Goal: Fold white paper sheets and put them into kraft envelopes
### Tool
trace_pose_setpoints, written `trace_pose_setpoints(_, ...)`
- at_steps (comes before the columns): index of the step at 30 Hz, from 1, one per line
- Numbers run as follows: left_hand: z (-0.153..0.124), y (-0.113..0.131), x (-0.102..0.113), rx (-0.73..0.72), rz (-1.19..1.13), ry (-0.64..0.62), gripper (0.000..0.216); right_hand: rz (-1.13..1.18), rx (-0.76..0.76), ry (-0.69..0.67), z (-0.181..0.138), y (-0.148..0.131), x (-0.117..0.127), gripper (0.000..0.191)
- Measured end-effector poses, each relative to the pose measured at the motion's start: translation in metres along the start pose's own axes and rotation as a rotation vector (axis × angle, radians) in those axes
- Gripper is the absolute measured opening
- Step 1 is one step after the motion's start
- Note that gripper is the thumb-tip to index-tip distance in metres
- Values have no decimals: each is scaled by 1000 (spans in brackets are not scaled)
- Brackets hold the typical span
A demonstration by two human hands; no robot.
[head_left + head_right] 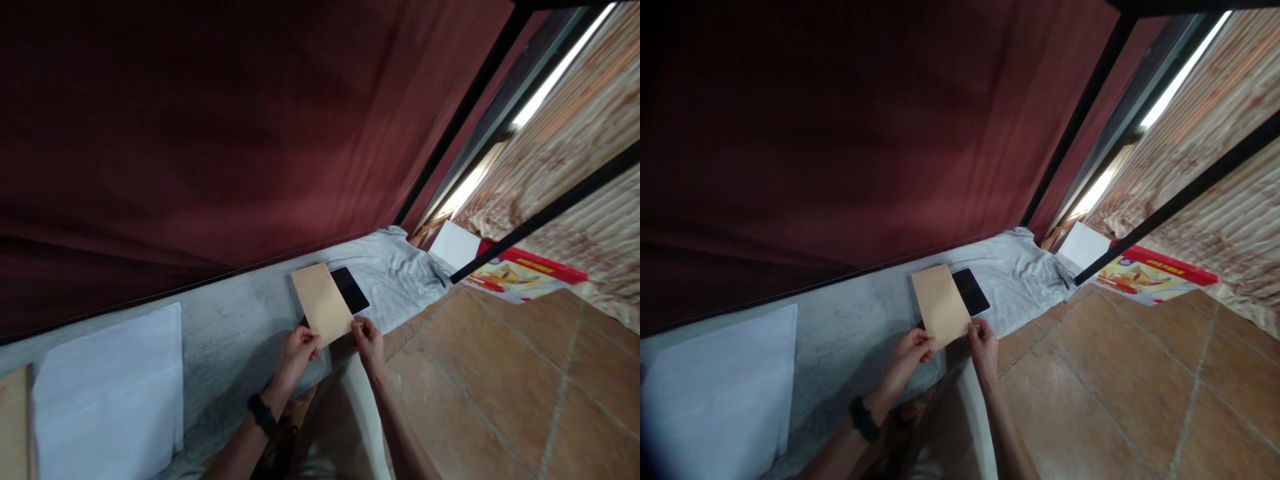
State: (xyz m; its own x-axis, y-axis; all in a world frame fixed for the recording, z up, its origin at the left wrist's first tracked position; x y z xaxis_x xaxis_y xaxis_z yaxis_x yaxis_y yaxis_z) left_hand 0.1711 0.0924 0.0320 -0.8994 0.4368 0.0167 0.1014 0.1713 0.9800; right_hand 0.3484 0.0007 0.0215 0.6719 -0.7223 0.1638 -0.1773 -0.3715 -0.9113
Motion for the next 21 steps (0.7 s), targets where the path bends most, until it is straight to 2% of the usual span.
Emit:
trace_pose_setpoints(10,8,-10,-4,13,53,-6,21,18,-31,-29,6,16,3,59)
trace_pose_setpoints(21,-2,-3,-8,25,89,49,23,-115,9,-19,1,9,6,59)
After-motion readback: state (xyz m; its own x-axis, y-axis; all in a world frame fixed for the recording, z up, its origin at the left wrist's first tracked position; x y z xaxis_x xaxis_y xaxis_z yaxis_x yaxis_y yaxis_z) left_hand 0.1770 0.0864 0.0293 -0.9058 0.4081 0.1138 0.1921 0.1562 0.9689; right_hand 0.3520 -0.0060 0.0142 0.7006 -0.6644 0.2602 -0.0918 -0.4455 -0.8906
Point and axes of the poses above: each hand's wrist, its own z-axis towards the middle knuckle, its own x-axis out of the back of the hand, y = z × x, the point moved 3 cm from there along z, towards the middle knuckle, and after that the axes turned 13 degrees about -x, right-handed, at the moved point
